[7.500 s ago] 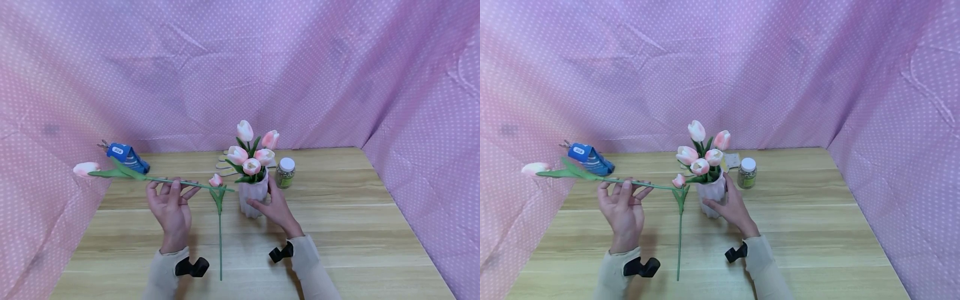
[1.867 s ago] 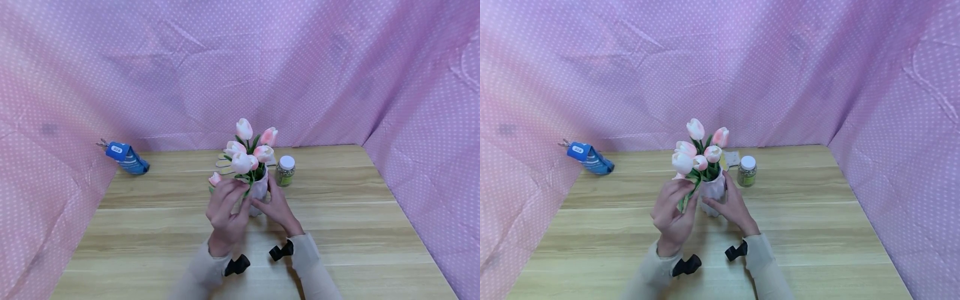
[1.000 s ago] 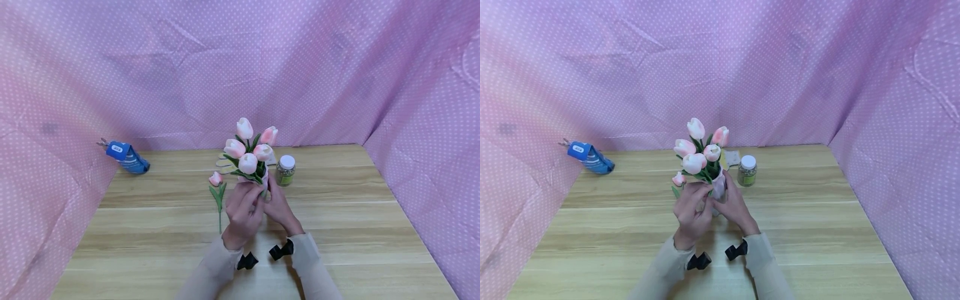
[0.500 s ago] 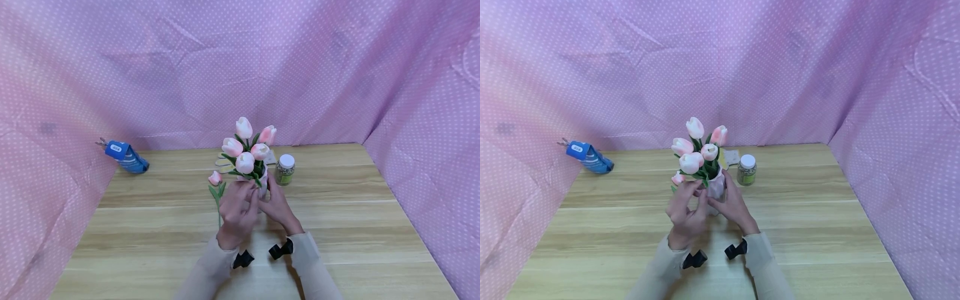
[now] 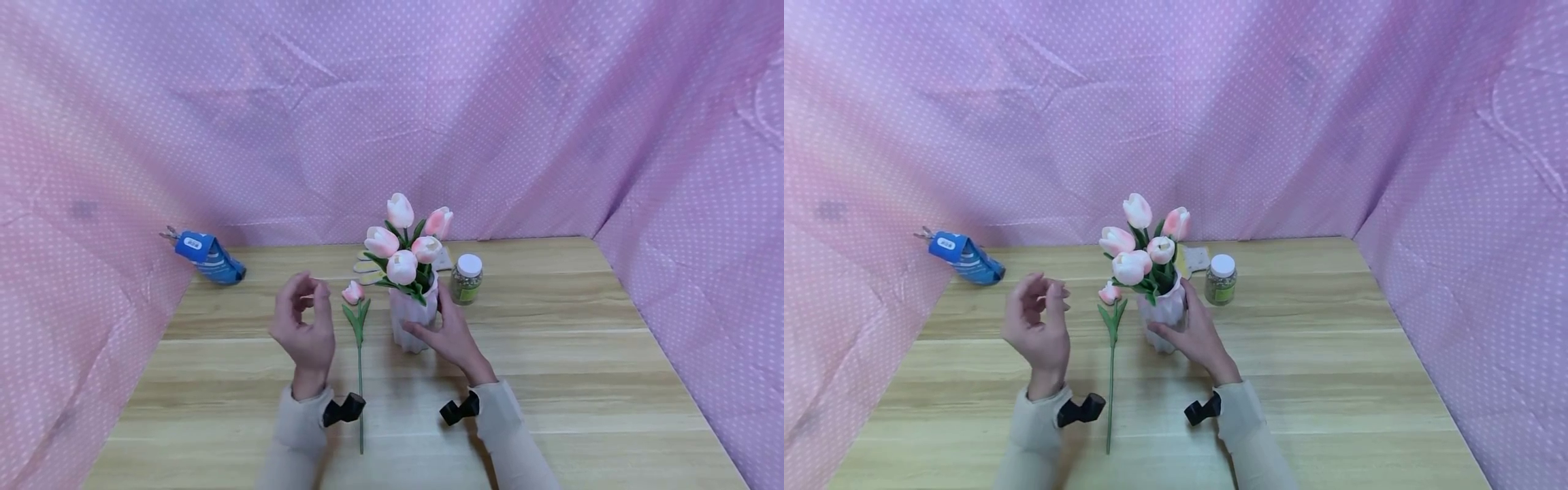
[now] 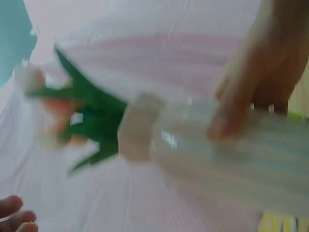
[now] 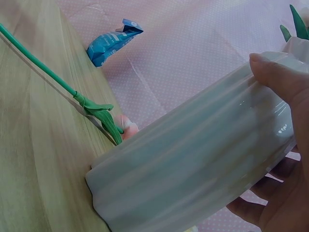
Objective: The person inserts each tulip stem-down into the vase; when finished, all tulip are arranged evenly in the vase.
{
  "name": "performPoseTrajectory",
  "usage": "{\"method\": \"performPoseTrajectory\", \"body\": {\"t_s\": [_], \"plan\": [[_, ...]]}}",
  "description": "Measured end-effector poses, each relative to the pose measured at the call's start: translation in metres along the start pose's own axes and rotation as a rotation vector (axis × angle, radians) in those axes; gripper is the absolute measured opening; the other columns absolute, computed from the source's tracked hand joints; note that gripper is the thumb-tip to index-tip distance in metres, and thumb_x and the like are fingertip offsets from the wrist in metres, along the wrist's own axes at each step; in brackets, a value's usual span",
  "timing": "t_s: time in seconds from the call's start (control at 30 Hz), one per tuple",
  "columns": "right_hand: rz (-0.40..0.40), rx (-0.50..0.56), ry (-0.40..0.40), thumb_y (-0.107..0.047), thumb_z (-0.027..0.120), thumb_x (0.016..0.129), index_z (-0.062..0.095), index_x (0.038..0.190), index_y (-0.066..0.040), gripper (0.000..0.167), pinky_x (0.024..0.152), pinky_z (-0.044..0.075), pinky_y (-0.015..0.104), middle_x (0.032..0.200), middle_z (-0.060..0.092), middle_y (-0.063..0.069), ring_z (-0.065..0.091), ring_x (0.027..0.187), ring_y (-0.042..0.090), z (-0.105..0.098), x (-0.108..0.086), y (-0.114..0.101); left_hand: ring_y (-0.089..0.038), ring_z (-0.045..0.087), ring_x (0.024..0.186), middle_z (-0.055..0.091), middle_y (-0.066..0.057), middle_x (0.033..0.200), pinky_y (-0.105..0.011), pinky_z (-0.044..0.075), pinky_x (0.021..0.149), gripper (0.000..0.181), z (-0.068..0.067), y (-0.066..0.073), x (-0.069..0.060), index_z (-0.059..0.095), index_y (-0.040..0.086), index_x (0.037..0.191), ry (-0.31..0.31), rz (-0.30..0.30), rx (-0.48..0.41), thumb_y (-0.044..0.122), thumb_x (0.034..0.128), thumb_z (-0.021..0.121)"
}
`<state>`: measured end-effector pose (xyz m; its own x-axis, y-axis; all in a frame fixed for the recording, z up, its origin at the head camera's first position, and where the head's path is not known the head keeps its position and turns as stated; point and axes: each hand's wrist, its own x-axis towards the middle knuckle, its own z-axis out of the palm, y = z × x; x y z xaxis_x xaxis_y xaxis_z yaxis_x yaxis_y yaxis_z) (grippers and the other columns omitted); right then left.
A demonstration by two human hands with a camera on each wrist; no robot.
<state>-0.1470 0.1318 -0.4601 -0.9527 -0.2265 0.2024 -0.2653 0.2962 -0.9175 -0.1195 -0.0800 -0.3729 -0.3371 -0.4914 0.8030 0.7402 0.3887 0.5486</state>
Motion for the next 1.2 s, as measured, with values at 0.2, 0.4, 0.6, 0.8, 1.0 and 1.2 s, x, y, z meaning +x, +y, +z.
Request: {"method": "performPoseTrajectory", "body": {"t_s": [0.2,0.4,0.6,0.8,1.0,1.2], "plan": [[0.003,0.011,-0.005,-0.03,0.082,0.083,0.025,0.157,-0.026,0.092,0.114,0.043,0.059,0.154,0.047,0.006,0.047,0.141,0.031,0.0,0.0,0.0,0.005,0.061,0.07,0.069,-0.004,0.09,-0.006,0.048,0.051,0.026,-0.026,-0.036,0.001,0.062,-0.012,0.113,-0.127,-0.379,0.157,0.0,0.091,0.067],[-0.004,0.004,-0.008,-0.03,0.082,0.083,0.026,0.156,-0.027,0.092,0.114,0.044,0.058,0.153,0.048,0.006,0.049,0.14,0.03,0.001,0.001,0.001,0.007,0.06,0.066,0.067,-0.022,0.104,-0.012,0.051,0.047,0.04,-0.047,-0.068,-0.003,0.058,-0.003,0.127,-0.346,-0.693,0.304,0.013,0.0917,0.07],[-0.008,0.01,-0.009,-0.03,0.081,0.083,0.026,0.156,-0.027,0.091,0.113,0.044,0.058,0.152,0.049,0.007,0.049,0.14,0.031,0.001,0.001,0.002,-0.016,0.069,0.076,0.064,-0.02,0.114,-0.023,0.059,0.054,0.049,-0.058,-0.087,-0.011,0.051,0.003,0.137,-0.51,-0.954,0.352,0.02,0.0936,0.069],[-0.01,0.011,-0.004,-0.03,0.082,0.083,0.027,0.156,-0.029,0.091,0.112,0.045,0.058,0.151,0.05,0.005,0.05,0.139,0.03,0.0,0.0,0.001,-0.027,0.071,0.084,0.064,-0.023,0.12,-0.034,0.063,0.061,0.056,-0.066,-0.099,-0.025,0.047,0.002,0.14,-0.628,-1.115,0.358,0.025,0.0938,0.069],[0.004,0.0,-0.001,-0.032,0.082,0.083,0.027,0.155,-0.029,0.091,0.114,0.044,0.058,0.152,0.05,0.005,0.049,0.14,0.03,0.0,0.0,0.002,-0.021,0.07,0.077,0.063,-0.024,0.122,-0.032,0.061,0.059,0.056,-0.07,-0.1,-0.04,0.046,0.0,0.141,-0.723,-1.191,0.36,0.024,0.094,0.068],[0.024,0.005,-0.006,-0.034,0.082,0.083,0.028,0.155,-0.029,0.091,0.116,0.041,0.058,0.154,0.047,0.004,0.046,0.143,0.029,0.001,0.001,0.002,-0.018,0.067,0.073,0.062,-0.02,0.117,-0.029,0.059,0.054,0.052,-0.069,-0.096,-0.049,0.049,0.001,0.138,-0.82,-1.261,0.373,0.021,0.0936,0.068]]}}
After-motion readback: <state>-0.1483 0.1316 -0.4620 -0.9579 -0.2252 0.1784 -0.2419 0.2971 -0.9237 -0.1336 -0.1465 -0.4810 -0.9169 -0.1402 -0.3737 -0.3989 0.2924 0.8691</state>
